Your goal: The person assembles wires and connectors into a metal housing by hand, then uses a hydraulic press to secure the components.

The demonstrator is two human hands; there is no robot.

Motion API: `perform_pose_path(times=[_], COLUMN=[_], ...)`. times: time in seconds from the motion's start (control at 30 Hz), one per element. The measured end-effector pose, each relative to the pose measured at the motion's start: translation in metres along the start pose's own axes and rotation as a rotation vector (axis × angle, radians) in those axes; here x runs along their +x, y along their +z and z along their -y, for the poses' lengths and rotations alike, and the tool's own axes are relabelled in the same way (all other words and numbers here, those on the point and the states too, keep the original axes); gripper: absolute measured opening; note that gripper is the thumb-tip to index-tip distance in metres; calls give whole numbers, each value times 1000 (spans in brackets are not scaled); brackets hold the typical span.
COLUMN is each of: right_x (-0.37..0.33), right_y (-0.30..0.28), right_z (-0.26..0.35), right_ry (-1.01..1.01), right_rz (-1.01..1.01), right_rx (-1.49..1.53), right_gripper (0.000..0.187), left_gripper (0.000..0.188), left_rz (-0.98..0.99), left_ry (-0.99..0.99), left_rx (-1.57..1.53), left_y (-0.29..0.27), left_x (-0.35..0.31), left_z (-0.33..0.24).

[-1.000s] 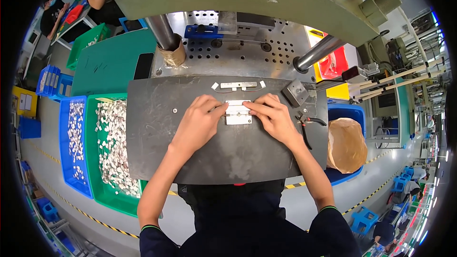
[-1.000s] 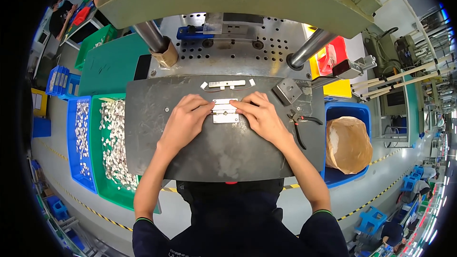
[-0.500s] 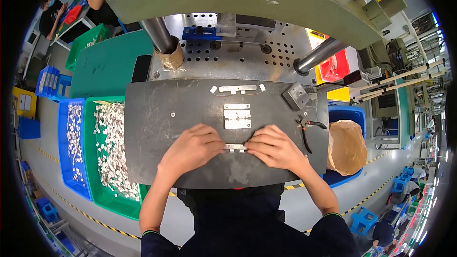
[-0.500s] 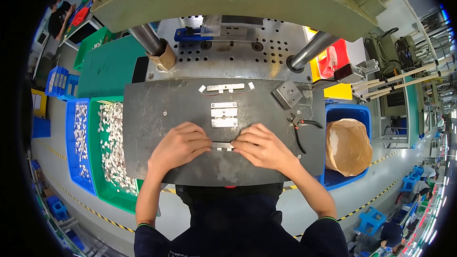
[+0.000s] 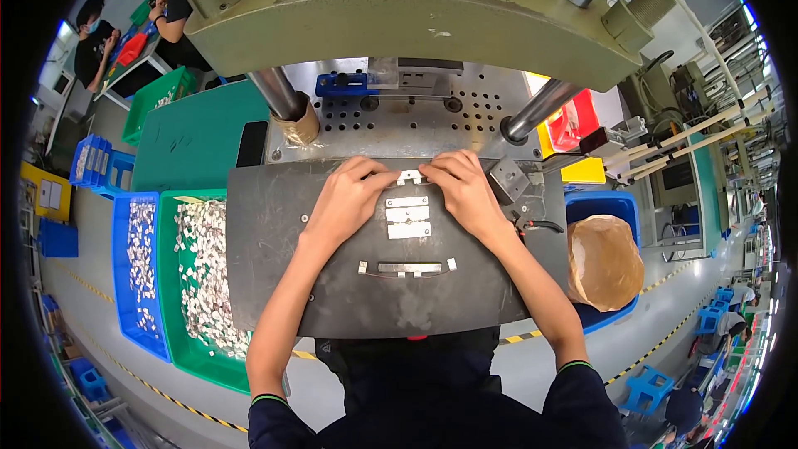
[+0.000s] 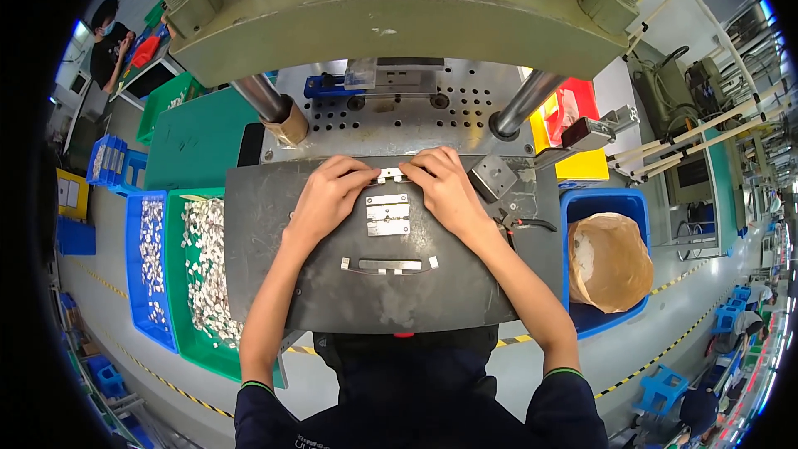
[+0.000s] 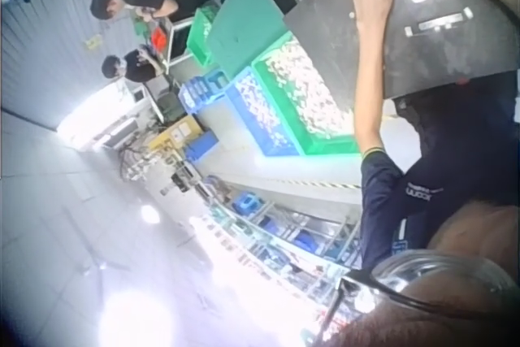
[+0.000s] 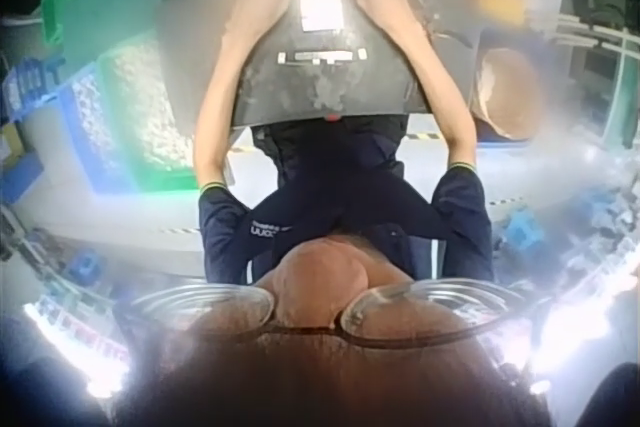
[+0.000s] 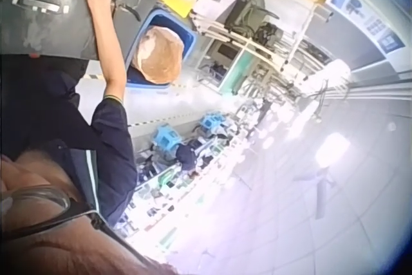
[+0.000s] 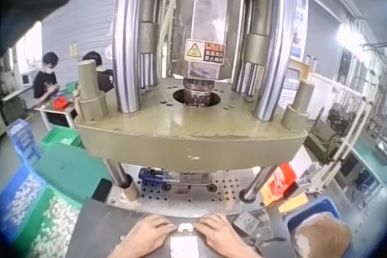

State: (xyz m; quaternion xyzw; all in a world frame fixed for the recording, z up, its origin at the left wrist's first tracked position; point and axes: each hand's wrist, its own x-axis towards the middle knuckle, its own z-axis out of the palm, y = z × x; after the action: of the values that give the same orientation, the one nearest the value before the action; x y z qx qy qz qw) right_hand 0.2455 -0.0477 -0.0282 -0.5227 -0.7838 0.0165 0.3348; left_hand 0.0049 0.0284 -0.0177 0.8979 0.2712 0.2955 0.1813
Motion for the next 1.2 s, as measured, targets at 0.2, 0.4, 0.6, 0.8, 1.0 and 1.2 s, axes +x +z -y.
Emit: perform_pose_path(times=[0.2, 0.4, 0.6, 0.8, 1.0, 1.2], right_x=[-16, -25, -34, -36, -28, -26], right_y=[-20, -18, -10, -7, -6, -6], right_z=[31, 24, 29, 24, 39, 40], right_ry=[250, 333, 371, 257, 351, 432], right_rz=[6, 99, 38, 56, 73, 118], right_rx=[431, 724, 784, 561, 568, 616], right_gripper=[28, 33, 29, 26, 30, 35], left_gripper=[24, 29, 32, 30, 33, 37], left_rz=[-17, 33, 46, 46, 113, 153], left_ry=[-241, -271, -229, -119, -342, -356], left_rx=[-516, -636, -595, -432, -639, -495], left_y=[-13, -4, -5, -5, -3, -1], left_x=[-23, -36, -39, -38, -34, -31], left_z=[-23, -19, -14, -14, -24, -30])
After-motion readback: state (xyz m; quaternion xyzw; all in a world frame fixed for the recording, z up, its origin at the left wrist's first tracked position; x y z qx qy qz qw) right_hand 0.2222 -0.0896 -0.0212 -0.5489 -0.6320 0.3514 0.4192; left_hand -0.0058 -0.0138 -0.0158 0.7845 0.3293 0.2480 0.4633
